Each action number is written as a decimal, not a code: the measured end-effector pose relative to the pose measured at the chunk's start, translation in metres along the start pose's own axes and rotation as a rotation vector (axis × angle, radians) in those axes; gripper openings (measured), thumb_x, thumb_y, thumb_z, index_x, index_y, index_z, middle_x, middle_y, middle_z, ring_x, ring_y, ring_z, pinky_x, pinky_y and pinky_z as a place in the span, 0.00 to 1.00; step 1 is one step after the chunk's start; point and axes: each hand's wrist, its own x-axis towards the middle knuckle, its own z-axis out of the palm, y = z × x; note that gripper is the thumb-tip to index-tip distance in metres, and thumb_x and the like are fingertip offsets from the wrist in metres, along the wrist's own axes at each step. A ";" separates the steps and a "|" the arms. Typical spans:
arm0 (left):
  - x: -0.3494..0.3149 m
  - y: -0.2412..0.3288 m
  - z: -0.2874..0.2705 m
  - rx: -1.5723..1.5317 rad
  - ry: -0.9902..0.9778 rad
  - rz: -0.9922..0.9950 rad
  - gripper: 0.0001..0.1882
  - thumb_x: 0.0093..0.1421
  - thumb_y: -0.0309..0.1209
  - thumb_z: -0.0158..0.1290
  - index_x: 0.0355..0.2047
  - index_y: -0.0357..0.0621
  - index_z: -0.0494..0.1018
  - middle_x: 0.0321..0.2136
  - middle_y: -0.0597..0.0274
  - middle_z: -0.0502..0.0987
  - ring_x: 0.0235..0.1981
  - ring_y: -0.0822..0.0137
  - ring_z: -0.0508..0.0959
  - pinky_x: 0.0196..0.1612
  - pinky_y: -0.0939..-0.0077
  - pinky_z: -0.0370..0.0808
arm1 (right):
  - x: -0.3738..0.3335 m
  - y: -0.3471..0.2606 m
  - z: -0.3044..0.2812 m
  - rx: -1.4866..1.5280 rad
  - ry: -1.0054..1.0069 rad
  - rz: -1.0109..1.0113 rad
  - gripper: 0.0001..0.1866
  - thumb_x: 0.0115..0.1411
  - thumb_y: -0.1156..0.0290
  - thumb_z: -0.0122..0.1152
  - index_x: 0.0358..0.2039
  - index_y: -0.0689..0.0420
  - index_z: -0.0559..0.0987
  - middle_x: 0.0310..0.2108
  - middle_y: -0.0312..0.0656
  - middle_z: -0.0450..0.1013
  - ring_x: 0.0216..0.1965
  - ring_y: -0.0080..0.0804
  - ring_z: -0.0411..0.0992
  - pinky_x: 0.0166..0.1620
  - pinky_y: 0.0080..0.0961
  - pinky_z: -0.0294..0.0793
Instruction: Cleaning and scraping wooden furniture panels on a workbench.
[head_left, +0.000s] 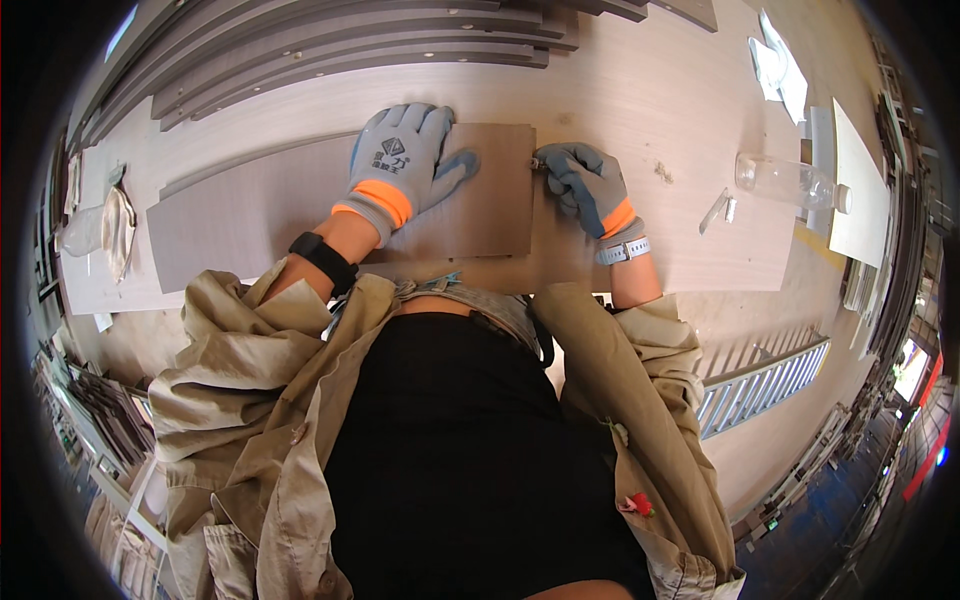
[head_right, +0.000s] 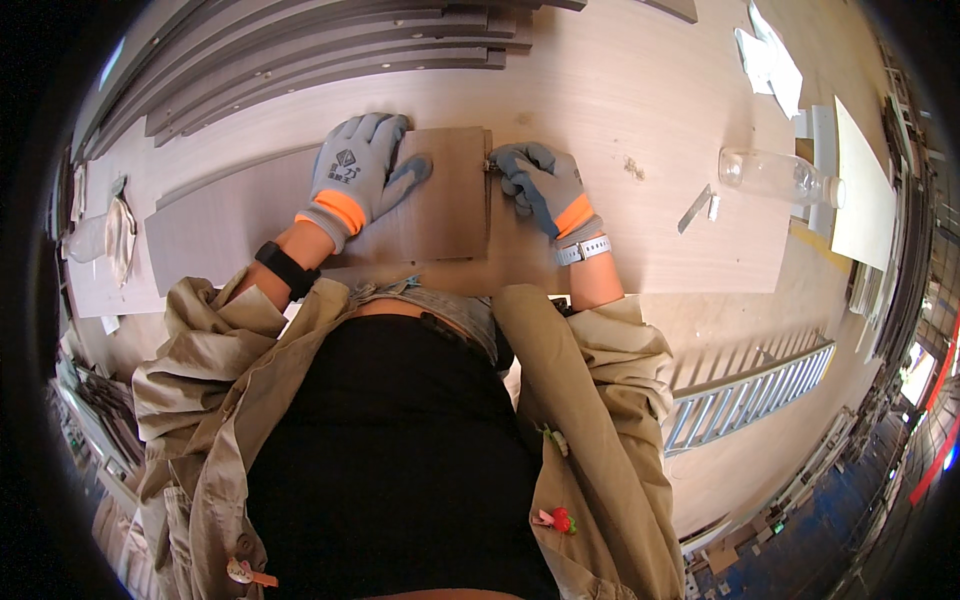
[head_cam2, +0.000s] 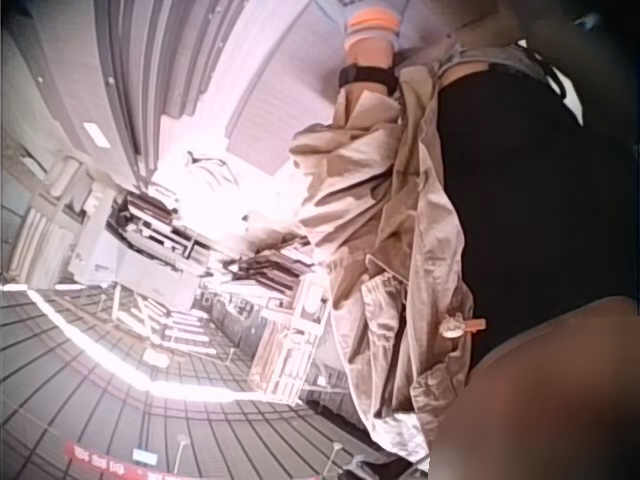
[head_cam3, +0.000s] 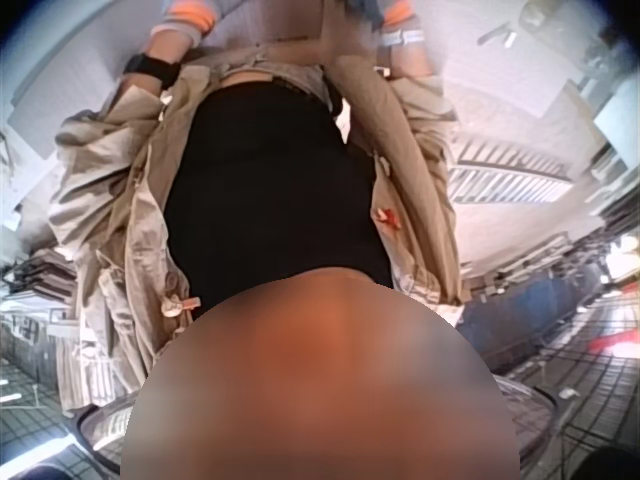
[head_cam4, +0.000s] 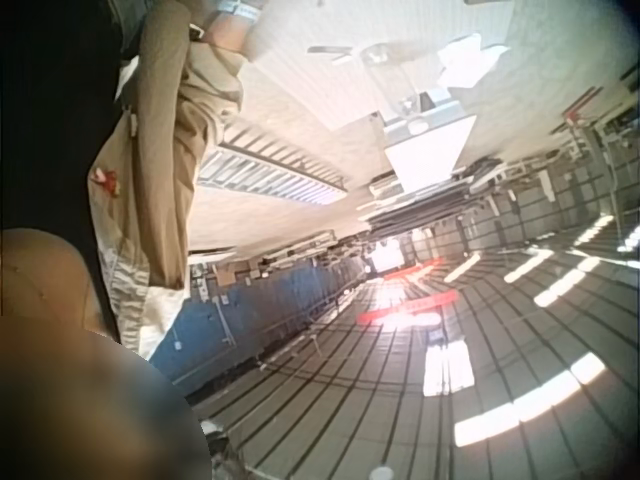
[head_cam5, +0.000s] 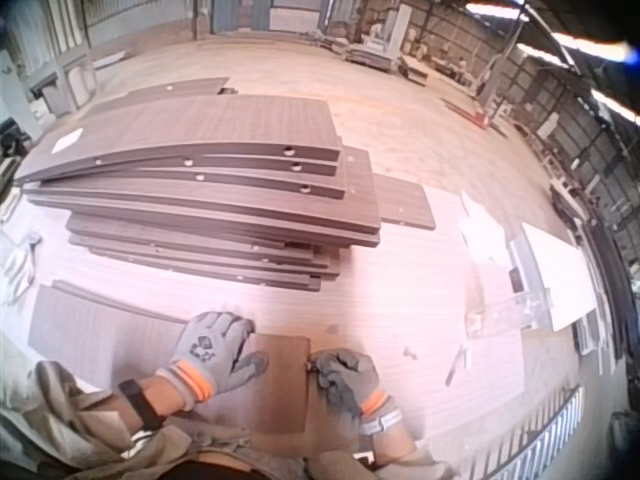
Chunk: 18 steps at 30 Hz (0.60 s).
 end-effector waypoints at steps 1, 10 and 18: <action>0.000 0.000 0.000 0.000 0.000 -0.002 0.24 0.54 0.49 0.51 0.44 0.46 0.69 0.41 0.58 0.72 0.44 0.56 0.71 0.49 0.64 0.66 | 0.001 0.000 0.000 -0.001 -0.001 0.001 0.11 0.61 0.70 0.50 0.38 0.61 0.77 0.18 0.33 0.66 0.14 0.13 0.56 0.16 0.11 0.52; -0.001 0.001 -0.002 0.013 0.009 -0.015 0.24 0.54 0.49 0.51 0.44 0.45 0.69 0.41 0.57 0.72 0.44 0.56 0.71 0.49 0.63 0.66 | 0.009 -0.002 -0.001 0.005 -0.016 -0.016 0.11 0.61 0.69 0.50 0.38 0.61 0.77 0.18 0.33 0.66 0.14 0.13 0.55 0.16 0.11 0.52; -0.001 0.001 -0.001 0.008 0.004 -0.007 0.24 0.54 0.49 0.51 0.43 0.45 0.69 0.40 0.57 0.72 0.43 0.56 0.71 0.50 0.63 0.65 | 0.028 -0.021 0.005 -0.041 0.058 -0.089 0.10 0.60 0.71 0.50 0.38 0.60 0.78 0.19 0.32 0.66 0.14 0.11 0.55 0.16 0.10 0.52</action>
